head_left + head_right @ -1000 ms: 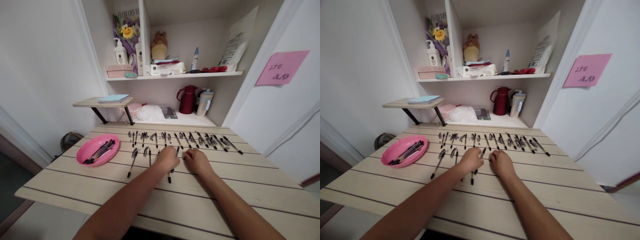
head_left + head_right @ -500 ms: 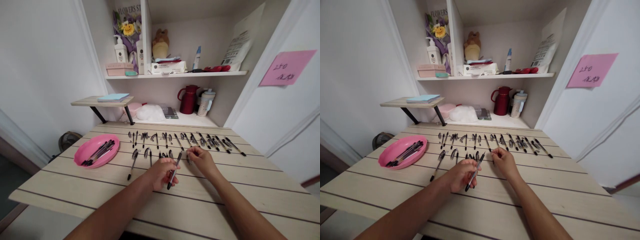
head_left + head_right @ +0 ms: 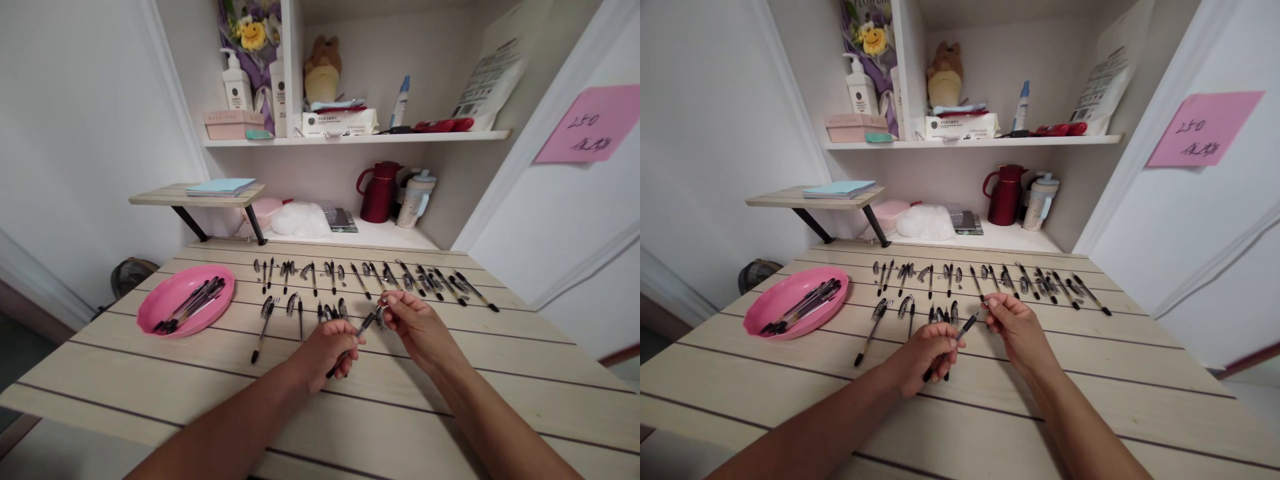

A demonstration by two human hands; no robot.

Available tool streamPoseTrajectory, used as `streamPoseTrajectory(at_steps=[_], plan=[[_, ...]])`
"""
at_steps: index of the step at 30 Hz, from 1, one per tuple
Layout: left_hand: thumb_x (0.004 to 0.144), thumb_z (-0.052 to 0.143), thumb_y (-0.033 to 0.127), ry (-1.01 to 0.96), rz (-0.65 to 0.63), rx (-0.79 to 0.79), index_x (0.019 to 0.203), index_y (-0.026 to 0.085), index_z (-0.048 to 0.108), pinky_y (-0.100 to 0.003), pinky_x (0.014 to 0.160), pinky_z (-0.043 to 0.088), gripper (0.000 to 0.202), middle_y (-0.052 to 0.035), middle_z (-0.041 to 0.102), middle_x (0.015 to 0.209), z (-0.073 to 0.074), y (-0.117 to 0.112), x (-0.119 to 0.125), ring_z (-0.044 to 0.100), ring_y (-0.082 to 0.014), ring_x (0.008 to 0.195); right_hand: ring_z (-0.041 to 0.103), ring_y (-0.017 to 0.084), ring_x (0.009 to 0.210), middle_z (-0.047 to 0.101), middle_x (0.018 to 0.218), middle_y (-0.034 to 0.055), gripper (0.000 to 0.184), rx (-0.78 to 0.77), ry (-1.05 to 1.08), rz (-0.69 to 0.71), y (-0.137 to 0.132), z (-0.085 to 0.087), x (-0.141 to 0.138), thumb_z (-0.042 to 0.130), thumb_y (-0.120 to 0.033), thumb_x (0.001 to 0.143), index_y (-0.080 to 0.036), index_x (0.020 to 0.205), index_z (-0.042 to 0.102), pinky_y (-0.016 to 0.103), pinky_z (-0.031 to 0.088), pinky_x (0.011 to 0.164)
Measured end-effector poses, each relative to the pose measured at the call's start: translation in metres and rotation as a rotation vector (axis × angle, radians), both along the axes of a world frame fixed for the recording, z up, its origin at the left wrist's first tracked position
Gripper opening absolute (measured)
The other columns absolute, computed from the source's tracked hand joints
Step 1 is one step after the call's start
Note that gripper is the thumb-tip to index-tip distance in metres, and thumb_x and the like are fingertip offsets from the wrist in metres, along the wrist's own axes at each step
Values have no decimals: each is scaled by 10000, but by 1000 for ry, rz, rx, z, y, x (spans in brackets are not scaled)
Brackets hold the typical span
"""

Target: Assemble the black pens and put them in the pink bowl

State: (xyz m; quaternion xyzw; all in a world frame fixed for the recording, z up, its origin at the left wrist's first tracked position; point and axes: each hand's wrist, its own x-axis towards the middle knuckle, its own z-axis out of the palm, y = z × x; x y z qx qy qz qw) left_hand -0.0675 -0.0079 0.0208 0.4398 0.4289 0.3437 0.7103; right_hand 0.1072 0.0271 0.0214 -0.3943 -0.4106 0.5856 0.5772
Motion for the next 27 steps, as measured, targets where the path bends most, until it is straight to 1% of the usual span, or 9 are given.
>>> streamPoseTrajectory(at_steps=[5, 10, 13, 17, 23, 25, 27], plan=[[644, 528, 238, 4, -8, -7, 776, 145, 538, -171, 324, 222, 161, 48, 502, 564, -1, 1, -1, 387, -30, 344, 446, 81, 513, 562, 683, 11, 251, -6, -69, 16, -2, 1, -2, 733, -367, 621, -167, 737, 636, 209, 334, 438], [644, 528, 219, -3, -8, -1, 767, 147, 536, -175, 328, 227, 143, 49, 499, 563, 0, 1, -1, 389, -33, 346, 431, 72, 506, 551, 644, -7, 268, -29, -94, 57, -3, -4, -5, 742, -365, 608, -160, 748, 640, 202, 307, 442], [642, 551, 236, -5, 15, 15, 742, 150, 524, -175, 331, 221, 135, 47, 501, 566, 1, 1, 0, 381, -29, 347, 415, 70, 492, 529, 608, -18, 263, -46, -83, 72, -3, -5, -6, 741, -364, 609, -164, 745, 637, 202, 291, 434], [640, 591, 285, -3, 54, 30, 734, 150, 517, -172, 340, 230, 181, 48, 498, 563, -1, 0, 1, 374, -26, 354, 415, 79, 484, 527, 595, -16, 277, -62, -73, 82, -3, -4, -6, 748, -371, 597, -172, 750, 631, 211, 297, 430], [620, 616, 241, 25, 138, 78, 750, 152, 530, -166, 365, 259, 180, 67, 465, 505, -5, -2, 3, 398, -37, 372, 386, 76, 442, 497, 493, -35, 257, -73, -81, 110, -3, -9, -9, 730, -391, 622, -186, 651, 579, 213, 273, 428], [617, 621, 241, 32, 153, 90, 743, 154, 527, -166, 362, 258, 179, 70, 456, 492, -6, -3, 3, 398, -40, 369, 379, 73, 437, 503, 480, -36, 263, -62, -103, 111, -3, -12, -9, 726, -390, 630, -184, 624, 564, 213, 269, 434], [619, 621, 245, 31, 150, 98, 745, 156, 525, -166, 355, 255, 182, 69, 460, 497, -7, -4, 4, 410, -43, 368, 398, 79, 456, 527, 500, -25, 254, -40, -115, 117, -3, -12, -8, 710, -394, 651, -180, 634, 575, 217, 291, 452]])
